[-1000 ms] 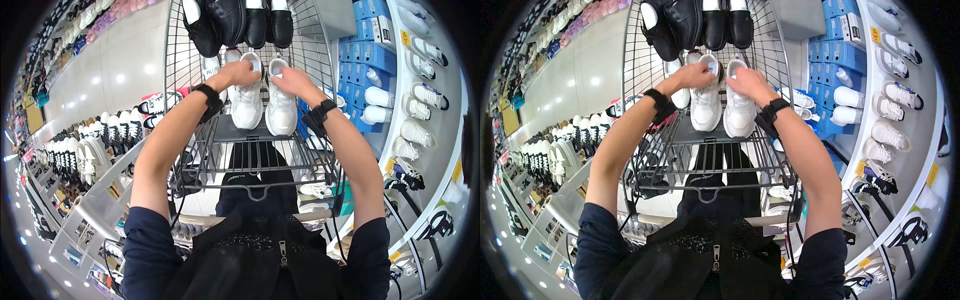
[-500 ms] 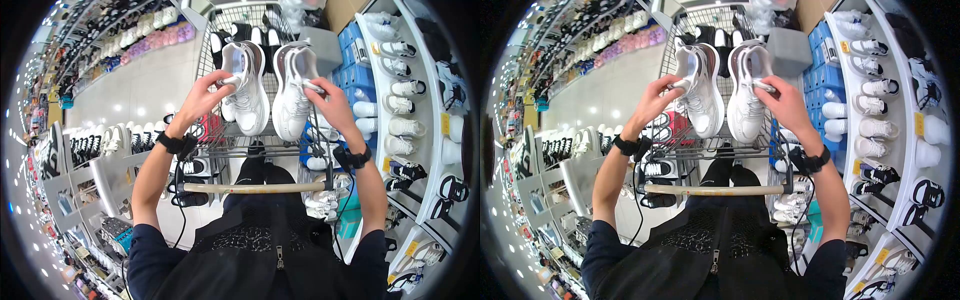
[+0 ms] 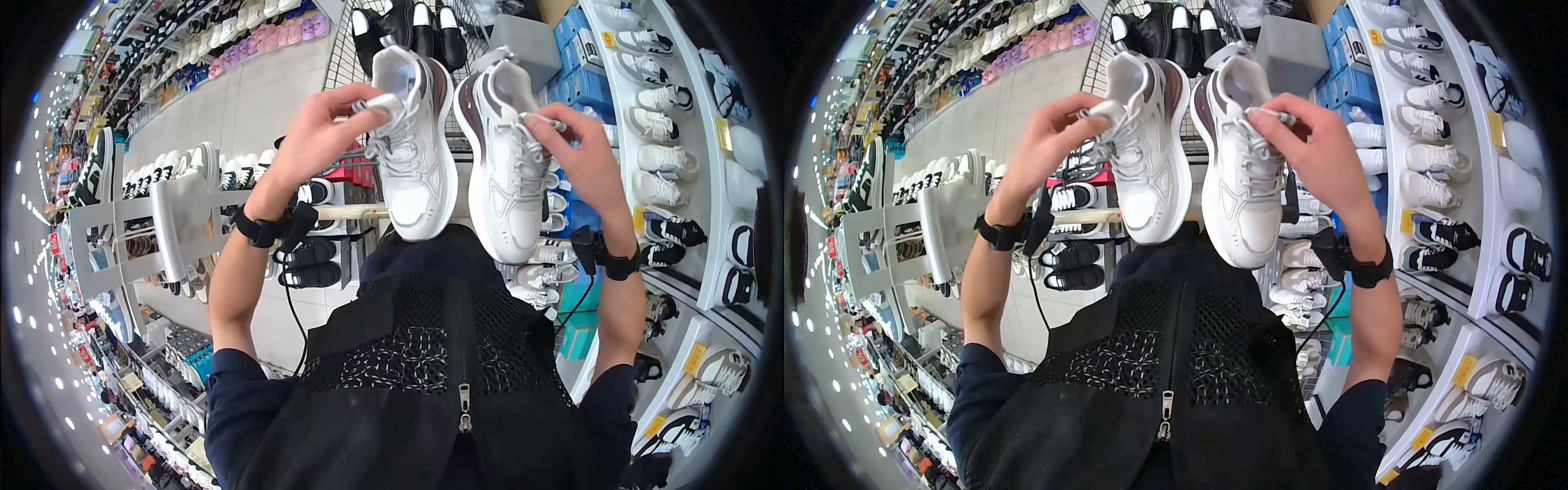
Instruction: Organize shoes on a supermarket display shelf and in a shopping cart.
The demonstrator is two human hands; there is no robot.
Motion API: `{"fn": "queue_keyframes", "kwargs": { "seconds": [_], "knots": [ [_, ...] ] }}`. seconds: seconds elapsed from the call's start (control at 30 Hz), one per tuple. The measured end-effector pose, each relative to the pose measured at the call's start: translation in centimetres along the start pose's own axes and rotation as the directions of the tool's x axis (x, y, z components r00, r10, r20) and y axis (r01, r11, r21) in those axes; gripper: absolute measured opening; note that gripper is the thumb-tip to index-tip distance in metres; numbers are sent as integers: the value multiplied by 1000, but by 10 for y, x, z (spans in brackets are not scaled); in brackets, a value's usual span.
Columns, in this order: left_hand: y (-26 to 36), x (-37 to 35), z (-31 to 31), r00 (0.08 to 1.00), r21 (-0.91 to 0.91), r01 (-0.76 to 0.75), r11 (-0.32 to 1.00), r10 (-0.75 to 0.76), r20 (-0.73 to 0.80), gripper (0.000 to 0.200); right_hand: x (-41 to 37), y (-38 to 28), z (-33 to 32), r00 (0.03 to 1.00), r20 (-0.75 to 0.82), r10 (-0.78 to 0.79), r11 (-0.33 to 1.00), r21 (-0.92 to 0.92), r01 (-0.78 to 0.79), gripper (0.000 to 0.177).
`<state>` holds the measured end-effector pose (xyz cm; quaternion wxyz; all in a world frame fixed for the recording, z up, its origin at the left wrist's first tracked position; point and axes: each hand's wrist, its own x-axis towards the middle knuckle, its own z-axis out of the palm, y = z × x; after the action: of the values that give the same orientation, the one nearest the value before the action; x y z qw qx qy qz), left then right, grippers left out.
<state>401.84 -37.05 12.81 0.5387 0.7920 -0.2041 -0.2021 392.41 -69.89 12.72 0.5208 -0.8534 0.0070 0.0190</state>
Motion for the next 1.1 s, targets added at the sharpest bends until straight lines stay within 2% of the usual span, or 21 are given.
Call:
{"fn": "queue_keyframes", "kwargs": {
  "seconds": [0.2, 0.27, 0.33, 0.4, 0.47, 0.53, 0.57, 0.6, 0.63, 0.67, 0.7, 0.77, 0.8, 0.83, 0.87, 0.9, 0.93, 0.97, 1.0, 1.07, 1.1],
  "knots": [
    [4, -31, 14, 996, 37, 69, 997, -71, 54, 28, -39, -8, 28, 997, -61, 38, 997, -69, -42, 28],
    [-4, -32, 17, 997, 79, 34, 996, -39, 64, 28, -44, -7, 39, 997, -77, -1, 994, -112, -8, 28],
    [-8, -31, 21, 987, 154, 94, 984, -113, 113, 26, -47, -8, 49, 998, -60, 36, 990, -132, -44, 28],
    [-13, -27, 27, 984, 125, 117, 985, -132, 117, 27, -49, -5, 61, 993, -117, 21, 988, -153, -39, 26],
    [-20, -24, 33, 996, 140, -17, 990, 5, 84, 28, -49, -3, 65, 992, -126, 7, 986, -163, -28, 26],
    [-17, -29, 40, 996, 179, -24, 984, 8, 91, 31, -48, 3, 73, 989, -150, -16, 987, -158, -8, 29],
    [-18, -31, 45, 995, 207, -98, 973, 88, 56, 32, -49, 9, 78, 990, -141, 0, 996, -87, -12, 30],
    [-19, -32, 48, 985, 237, -172, 956, 172, 24, 33, -51, 7, 80, 990, -142, -1, 996, -92, -12, 30],
    [-25, -31, 47, 977, 287, -212, 934, 200, 69, 45, -53, 4, 81, 988, -150, -38, 986, -165, 13, 36],
    [-29, -34, 48, 976, 286, -217, 933, 206, 70, 45, -56, 1, 82, 985, -157, -76, 971, -238, 37, 42],
    [-33, -39, 50, 968, 275, -244, 930, 251, 12, 53, -60, 3, 82, 984, -162, -80, 969, -242, 39, 42],
    [-50, -44, 53, 953, 268, -278, 923, 300, -48, 60, -67, 15, 84, 967, -240, -89, 975, -221, 35, 67],
    [-66, -46, 56, 953, 347, -235, 908, 286, -104, 67, -72, 27, 84, 965, -244, -94, 974, -224, 38, 67],
    [-70, -46, 58, 947, 421, -187, 887, 276, -161, 74, -77, 39, 84, 968, -237, -81, 959, -284, 11, 81],
    [-73, -47, 58, 946, 422, -192, 886, 282, -161, 74, -82, 49, 84, 971, -230, -65, 939, -343, -18, 95],
    [-72, -48, 58, 999, 126, -26, 992, 31, -43, 81, -83, 49, 86, 970, -234, -69, 939, -344, -16, 95],
    [-72, -48, 59, 973, -148, 199, 969, -178, 147, 88, -84, 49, 89, 989, -123, 77, 972, -214, -103, 102],
    [-77, -48, 63, 974, -146, 195, 970, -174, 148, 88, -84, 48, 92, 978, 8, 207, 975, -91, -205, 109],
    [-88, -48, 70, 982, -129, 131, 983, -110, 154, 91, -83, 51, 97, 979, 3, 205, 975, -91, -204, 109],
    [-100, -46, 78, 985, -95, -5, 995, 21, 169, 98, -76, 55, 104, 938, -47, 344, 938, -30, -346, 113],
    [-95, -49, 77, 982, -102, -2, 995, 21, 185, 100, -77, 53, 105, 949, -74, 307, 951, -5, -309, 112]
  ]
}}
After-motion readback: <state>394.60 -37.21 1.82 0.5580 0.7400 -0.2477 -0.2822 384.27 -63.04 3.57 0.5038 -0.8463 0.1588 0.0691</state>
